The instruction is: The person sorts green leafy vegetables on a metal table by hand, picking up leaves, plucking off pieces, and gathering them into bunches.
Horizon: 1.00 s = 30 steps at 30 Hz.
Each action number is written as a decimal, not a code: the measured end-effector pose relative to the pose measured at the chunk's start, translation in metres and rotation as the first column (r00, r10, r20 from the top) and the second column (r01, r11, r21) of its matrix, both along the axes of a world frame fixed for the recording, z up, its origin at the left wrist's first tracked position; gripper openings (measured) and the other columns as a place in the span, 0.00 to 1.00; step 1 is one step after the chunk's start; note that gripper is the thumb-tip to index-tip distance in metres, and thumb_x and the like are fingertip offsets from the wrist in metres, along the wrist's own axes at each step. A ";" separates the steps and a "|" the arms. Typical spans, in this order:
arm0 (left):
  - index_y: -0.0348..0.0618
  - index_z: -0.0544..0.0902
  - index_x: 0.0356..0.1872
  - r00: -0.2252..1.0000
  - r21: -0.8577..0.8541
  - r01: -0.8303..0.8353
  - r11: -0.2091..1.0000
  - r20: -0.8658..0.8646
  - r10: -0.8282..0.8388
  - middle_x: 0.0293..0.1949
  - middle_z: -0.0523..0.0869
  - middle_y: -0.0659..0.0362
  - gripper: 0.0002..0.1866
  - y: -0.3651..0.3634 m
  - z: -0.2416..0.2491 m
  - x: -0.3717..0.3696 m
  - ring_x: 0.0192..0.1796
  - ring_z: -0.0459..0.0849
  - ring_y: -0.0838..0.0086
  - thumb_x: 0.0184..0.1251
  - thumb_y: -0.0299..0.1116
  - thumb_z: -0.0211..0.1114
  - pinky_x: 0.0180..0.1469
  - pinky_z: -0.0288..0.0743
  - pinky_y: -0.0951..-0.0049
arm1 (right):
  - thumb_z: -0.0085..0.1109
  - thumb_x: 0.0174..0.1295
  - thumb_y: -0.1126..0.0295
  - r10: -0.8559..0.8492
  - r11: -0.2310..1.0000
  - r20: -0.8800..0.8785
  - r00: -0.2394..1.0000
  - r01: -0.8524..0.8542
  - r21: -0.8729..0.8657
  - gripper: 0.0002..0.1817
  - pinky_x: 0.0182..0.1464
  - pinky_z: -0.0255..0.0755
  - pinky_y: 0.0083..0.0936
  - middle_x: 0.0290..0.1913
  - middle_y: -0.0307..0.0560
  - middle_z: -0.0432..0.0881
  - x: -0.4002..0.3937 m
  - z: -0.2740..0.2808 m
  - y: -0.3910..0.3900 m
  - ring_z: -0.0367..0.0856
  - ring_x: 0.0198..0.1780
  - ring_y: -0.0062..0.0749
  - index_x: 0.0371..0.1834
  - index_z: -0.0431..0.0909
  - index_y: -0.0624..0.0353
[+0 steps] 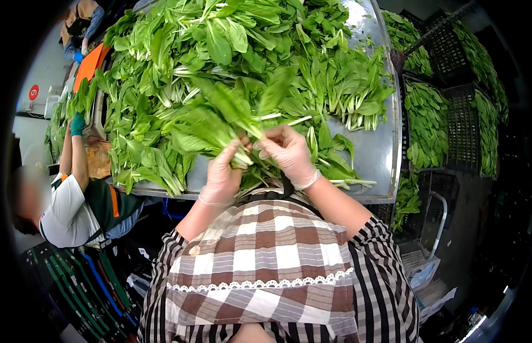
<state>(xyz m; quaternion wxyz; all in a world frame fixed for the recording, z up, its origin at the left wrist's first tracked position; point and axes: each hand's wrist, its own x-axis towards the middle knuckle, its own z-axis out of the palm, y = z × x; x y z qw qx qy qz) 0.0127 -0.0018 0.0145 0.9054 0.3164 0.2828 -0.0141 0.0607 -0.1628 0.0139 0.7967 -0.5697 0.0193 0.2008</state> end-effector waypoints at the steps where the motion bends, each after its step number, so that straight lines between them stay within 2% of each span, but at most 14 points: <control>1: 0.37 0.77 0.56 1.000 0.026 0.012 1.000 0.003 -0.012 0.49 0.84 0.58 0.20 -0.005 0.004 0.000 0.52 0.82 0.71 0.64 0.27 0.70 0.57 0.76 0.66 | 0.65 0.64 0.76 0.032 0.995 0.034 0.999 -0.029 -0.093 0.06 0.38 0.79 0.19 0.35 0.43 0.85 -0.003 0.002 0.004 0.84 0.36 0.23 0.41 0.79 0.63; 3: 0.38 0.77 0.56 0.999 0.045 0.012 0.999 0.031 -0.013 0.49 0.84 0.59 0.21 -0.008 0.004 0.000 0.52 0.82 0.71 0.63 0.27 0.72 0.56 0.76 0.67 | 0.67 0.63 0.75 0.211 0.876 0.530 0.822 0.082 -0.475 0.06 0.38 0.78 0.19 0.35 0.39 0.85 -0.006 -0.002 0.006 0.82 0.35 0.19 0.39 0.80 0.62; 4: 0.38 0.77 0.56 0.999 0.047 0.032 0.998 0.001 -0.032 0.49 0.84 0.59 0.20 -0.005 0.000 -0.001 0.52 0.82 0.71 0.63 0.27 0.71 0.56 0.76 0.67 | 0.69 0.61 0.74 0.281 0.827 0.658 0.698 0.171 -0.535 0.07 0.38 0.76 0.19 0.36 0.36 0.85 -0.005 -0.010 0.005 0.80 0.35 0.16 0.39 0.81 0.61; 7: 0.39 0.77 0.56 0.999 0.045 0.035 0.998 0.003 -0.035 0.49 0.84 0.59 0.21 0.001 -0.012 -0.001 0.51 0.82 0.71 0.62 0.25 0.71 0.55 0.76 0.69 | 0.69 0.61 0.74 0.170 0.955 0.297 0.939 -0.083 -0.284 0.07 0.38 0.76 0.18 0.35 0.37 0.84 -0.012 0.008 0.010 0.80 0.34 0.17 0.40 0.81 0.61; 8: 0.39 0.76 0.57 0.999 0.055 0.023 0.998 0.021 -0.025 0.49 0.84 0.59 0.22 0.002 -0.009 -0.001 0.50 0.83 0.72 0.61 0.25 0.71 0.55 0.76 0.70 | 0.69 0.61 0.73 0.092 0.987 0.022 0.996 -0.088 -0.132 0.09 0.37 0.75 0.17 0.34 0.39 0.83 -0.011 0.006 0.012 0.80 0.34 0.18 0.42 0.81 0.62; 9: 0.39 0.75 0.58 0.999 0.065 0.010 0.998 0.037 -0.012 0.49 0.83 0.60 0.24 0.002 -0.008 -0.002 0.50 0.83 0.72 0.61 0.24 0.71 0.54 0.77 0.71 | 0.68 0.63 0.71 0.127 0.991 -0.060 0.990 -0.129 -0.034 0.11 0.36 0.75 0.16 0.34 0.41 0.83 -0.007 0.000 0.010 0.79 0.33 0.18 0.44 0.79 0.64; 11: 0.37 0.78 0.55 0.999 0.071 0.017 0.997 0.030 -0.019 0.47 0.85 0.58 0.20 0.003 -0.016 -0.005 0.48 0.84 0.71 0.62 0.25 0.70 0.53 0.78 0.69 | 0.67 0.65 0.69 0.291 0.956 -0.112 0.950 -0.294 -0.013 0.13 0.36 0.75 0.16 0.36 0.40 0.83 -0.002 -0.017 0.005 0.79 0.32 0.19 0.47 0.77 0.64; 14: 0.36 0.79 0.52 0.996 0.043 0.082 0.996 0.019 -0.083 0.45 0.86 0.57 0.17 0.005 -0.020 -0.007 0.45 0.85 0.70 0.63 0.25 0.69 0.49 0.79 0.68 | 0.63 0.69 0.67 0.272 0.957 -0.112 0.956 -0.255 0.141 0.12 0.35 0.75 0.17 0.36 0.41 0.83 -0.005 -0.031 0.008 0.79 0.31 0.20 0.47 0.77 0.63; 17: 0.38 0.80 0.50 0.989 0.020 0.145 0.989 -0.015 -0.145 0.40 0.86 0.58 0.14 0.007 -0.014 -0.007 0.36 0.85 0.72 0.63 0.25 0.68 0.41 0.81 0.70 | 0.59 0.71 0.66 0.189 0.978 -0.240 0.952 -0.159 0.138 0.11 0.34 0.75 0.18 0.35 0.40 0.83 -0.012 -0.030 0.015 0.80 0.31 0.21 0.46 0.77 0.62; 22: 0.44 0.81 0.48 0.987 0.276 0.028 0.961 0.147 -0.071 0.42 0.85 0.64 0.18 0.006 -0.002 -0.017 0.45 0.82 0.79 0.57 0.26 0.74 0.39 0.77 0.76 | 0.59 0.71 0.65 0.182 0.959 -0.238 0.954 -0.226 -0.173 0.11 0.29 0.74 0.18 0.33 0.43 0.85 -0.006 -0.031 0.016 0.81 0.25 0.22 0.42 0.76 0.64; 24: 0.43 0.82 0.49 0.996 0.335 0.079 0.939 0.021 -0.091 0.44 0.87 0.62 0.17 0.020 0.029 -0.019 0.49 0.83 0.76 0.58 0.24 0.72 0.48 0.77 0.73 | 0.59 0.70 0.68 0.234 0.936 -0.185 0.955 -0.273 -0.222 0.09 0.30 0.75 0.17 0.31 0.45 0.86 -0.004 -0.028 0.009 0.83 0.27 0.22 0.38 0.77 0.65; 25: 0.43 0.82 0.49 0.993 0.350 0.114 0.930 -0.036 -0.109 0.44 0.87 0.60 0.16 0.029 0.039 -0.020 0.51 0.83 0.75 0.59 0.24 0.71 0.53 0.77 0.72 | 0.63 0.66 0.67 0.349 0.846 -0.105 0.931 -0.361 -0.392 0.09 0.31 0.77 0.22 0.30 0.46 0.87 -0.002 -0.027 0.000 0.84 0.27 0.26 0.35 0.79 0.62; 27: 0.42 0.82 0.47 0.999 0.376 0.028 0.926 -0.037 -0.015 0.42 0.87 0.60 0.14 0.059 0.031 -0.031 0.45 0.85 0.75 0.60 0.22 0.70 0.48 0.78 0.73 | 0.67 0.59 0.64 0.673 0.387 0.128 0.729 -0.199 -0.900 0.09 0.32 0.77 0.29 0.29 0.46 0.87 0.005 -0.025 -0.017 0.85 0.28 0.33 0.33 0.82 0.58; 30: 0.40 0.81 0.47 0.992 0.573 0.000 0.819 -0.105 0.074 0.39 0.86 0.57 0.14 0.116 0.003 -0.052 0.38 0.85 0.73 0.59 0.23 0.69 0.45 0.79 0.72 | 0.71 0.55 0.61 0.625 0.377 0.145 0.767 -0.134 -0.917 0.11 0.33 0.77 0.31 0.28 0.44 0.85 0.017 -0.018 -0.028 0.84 0.29 0.37 0.33 0.83 0.54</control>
